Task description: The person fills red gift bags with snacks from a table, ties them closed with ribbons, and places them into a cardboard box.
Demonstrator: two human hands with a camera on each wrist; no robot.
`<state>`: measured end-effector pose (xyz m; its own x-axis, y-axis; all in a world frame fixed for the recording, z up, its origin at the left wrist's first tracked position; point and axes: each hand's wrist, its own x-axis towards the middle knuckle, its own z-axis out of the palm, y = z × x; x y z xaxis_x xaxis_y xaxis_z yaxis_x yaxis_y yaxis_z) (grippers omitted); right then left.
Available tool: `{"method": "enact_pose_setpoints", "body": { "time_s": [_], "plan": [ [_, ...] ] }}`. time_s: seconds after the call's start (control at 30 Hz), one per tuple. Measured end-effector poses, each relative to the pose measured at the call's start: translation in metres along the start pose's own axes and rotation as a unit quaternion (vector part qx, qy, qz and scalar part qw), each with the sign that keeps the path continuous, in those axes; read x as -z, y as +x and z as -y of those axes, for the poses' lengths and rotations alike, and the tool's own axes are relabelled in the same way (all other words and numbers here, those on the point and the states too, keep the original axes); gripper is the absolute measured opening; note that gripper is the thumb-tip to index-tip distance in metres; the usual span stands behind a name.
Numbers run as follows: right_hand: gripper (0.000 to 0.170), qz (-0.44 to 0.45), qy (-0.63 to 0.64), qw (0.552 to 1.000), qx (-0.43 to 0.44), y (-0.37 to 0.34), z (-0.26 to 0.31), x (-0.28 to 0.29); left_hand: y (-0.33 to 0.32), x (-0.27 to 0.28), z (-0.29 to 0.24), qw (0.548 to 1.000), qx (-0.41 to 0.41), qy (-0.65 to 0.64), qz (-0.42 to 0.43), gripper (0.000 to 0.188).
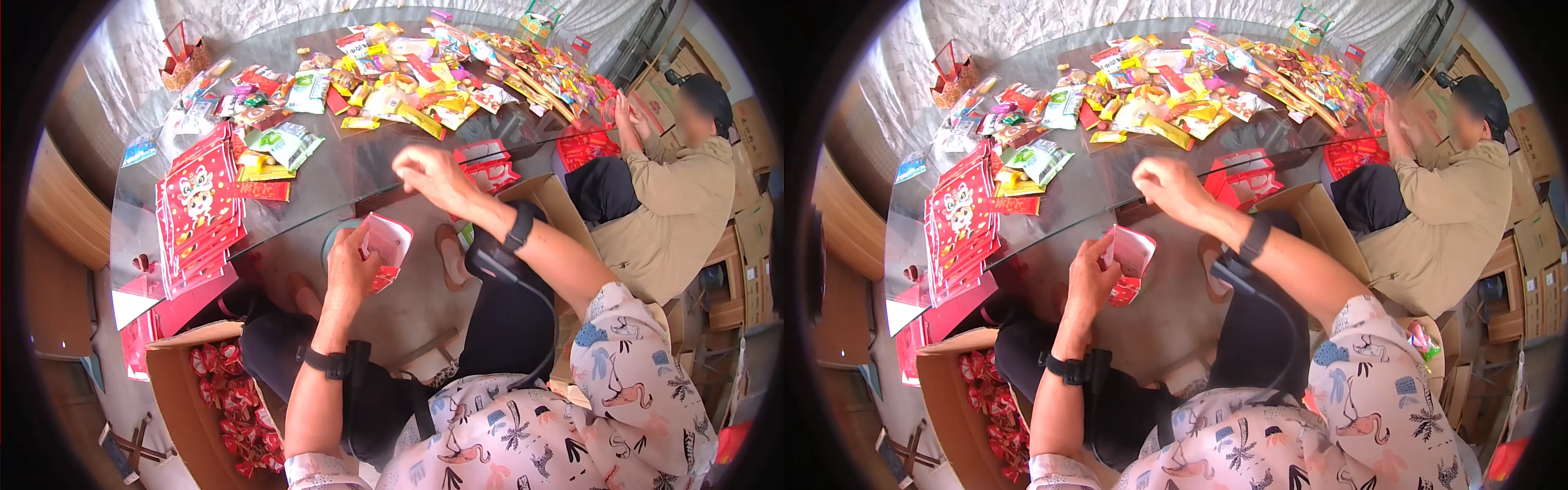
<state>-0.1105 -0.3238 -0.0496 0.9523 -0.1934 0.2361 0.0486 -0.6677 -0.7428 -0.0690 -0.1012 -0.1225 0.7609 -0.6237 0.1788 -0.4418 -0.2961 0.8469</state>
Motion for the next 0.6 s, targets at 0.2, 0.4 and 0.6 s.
{"method": "enact_pose_setpoints", "body": {
  "time_s": [0.2,0.4,0.6],
  "plan": [
    [0.022,-0.085,-0.199,0.943,0.254,0.099,-0.028,-0.018,0.002,0.007,-0.006,1.0,0.009,-0.02,0.01,0.049],
    [0.033,0.016,-0.305,0.947,0.101,0.134,-0.03,-0.03,0.003,0.006,0.002,1.0,-0.014,-0.008,-0.019,0.045],
    [0.03,0.03,-0.316,0.945,0.08,0.137,-0.026,-0.03,0.005,0.005,0.001,0.999,-0.014,-0.029,-0.022,0.046]
  ]
}}
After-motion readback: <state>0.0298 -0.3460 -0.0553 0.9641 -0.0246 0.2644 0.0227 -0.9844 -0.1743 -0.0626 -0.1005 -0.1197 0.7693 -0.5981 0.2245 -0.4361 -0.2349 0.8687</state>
